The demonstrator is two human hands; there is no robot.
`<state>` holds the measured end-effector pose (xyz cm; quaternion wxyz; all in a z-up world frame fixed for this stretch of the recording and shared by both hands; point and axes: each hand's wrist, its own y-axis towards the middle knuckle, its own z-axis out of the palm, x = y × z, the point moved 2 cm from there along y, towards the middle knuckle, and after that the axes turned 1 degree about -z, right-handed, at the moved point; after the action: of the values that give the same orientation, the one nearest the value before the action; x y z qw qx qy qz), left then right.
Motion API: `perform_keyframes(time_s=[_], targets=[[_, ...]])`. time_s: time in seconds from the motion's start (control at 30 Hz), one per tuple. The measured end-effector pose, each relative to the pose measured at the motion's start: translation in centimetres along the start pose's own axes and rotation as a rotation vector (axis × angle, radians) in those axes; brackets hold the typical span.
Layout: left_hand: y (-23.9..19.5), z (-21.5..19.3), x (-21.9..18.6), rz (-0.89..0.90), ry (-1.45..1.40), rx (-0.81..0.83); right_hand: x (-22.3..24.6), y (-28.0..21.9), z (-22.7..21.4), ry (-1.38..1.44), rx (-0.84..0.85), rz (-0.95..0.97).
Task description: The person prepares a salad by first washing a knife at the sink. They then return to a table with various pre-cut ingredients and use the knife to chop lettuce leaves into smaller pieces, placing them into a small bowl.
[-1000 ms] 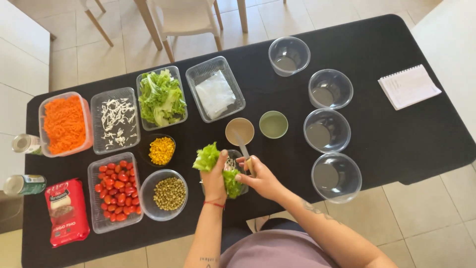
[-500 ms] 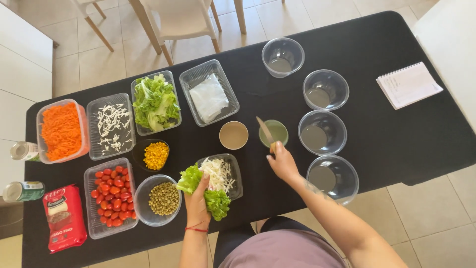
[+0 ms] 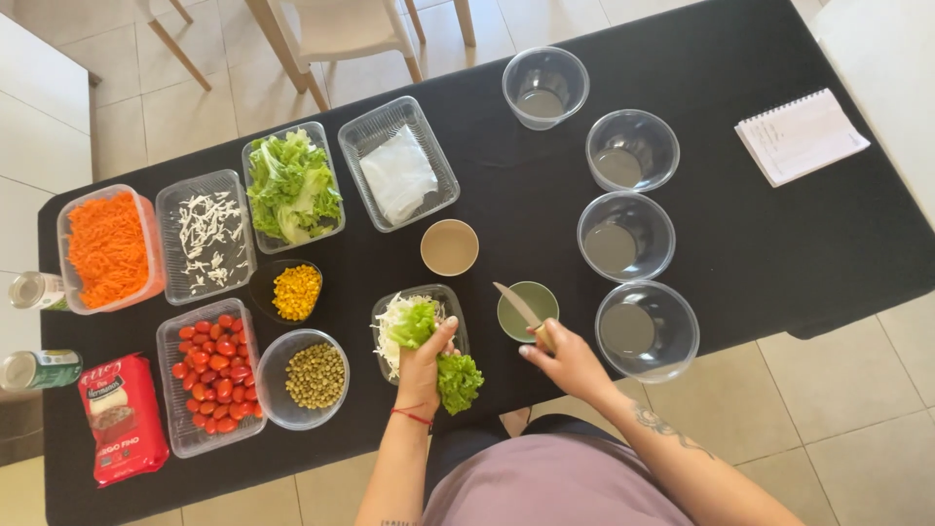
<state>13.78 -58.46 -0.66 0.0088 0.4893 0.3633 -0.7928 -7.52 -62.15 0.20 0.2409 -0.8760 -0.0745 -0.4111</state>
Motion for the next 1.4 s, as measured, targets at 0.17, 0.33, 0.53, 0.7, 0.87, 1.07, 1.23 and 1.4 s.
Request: perform_keyframes(time_s=[0.17,0.33,0.53,0.7,0.87,1.07,1.23,1.4], targets=[[-1.1,1.1,-0.4,-0.214,0.289,0.155,-4.7,0.1,-0.6,0.214,-0.117,0.159],[-1.9,2.4,-0.4,-0.483,0.254,0.283,-5.2,0.5,-0.5,0.268,-0.072,0.165],[1.9,1.0,3.2,-0.245,0.381,0.435,-7.1,1.7,1.2,0.496,-0.125,0.18],[0.7,2.0,1.6,-0.08,0.434,0.557,-6.2,1.3,0.7,0.524,-0.078,0.075],[0.7,3.2,2.1,0.024,0.654,0.658,-5.3,1.7,2.2,0.468,-0.013,0.047],[0.1,4.4,2.7,0.198,1.001,0.795,-7.6,3.4,4.4,0.236,0.101,-0.041],[1.3,4.9,3.8,0.196,1.171,0.805,-6.8,3.6,4.6,0.225,0.075,-0.079],[3.1,4.2,5.4,0.233,1.476,0.745,-7.2,4.0,5.1,0.243,0.02,-0.046]])
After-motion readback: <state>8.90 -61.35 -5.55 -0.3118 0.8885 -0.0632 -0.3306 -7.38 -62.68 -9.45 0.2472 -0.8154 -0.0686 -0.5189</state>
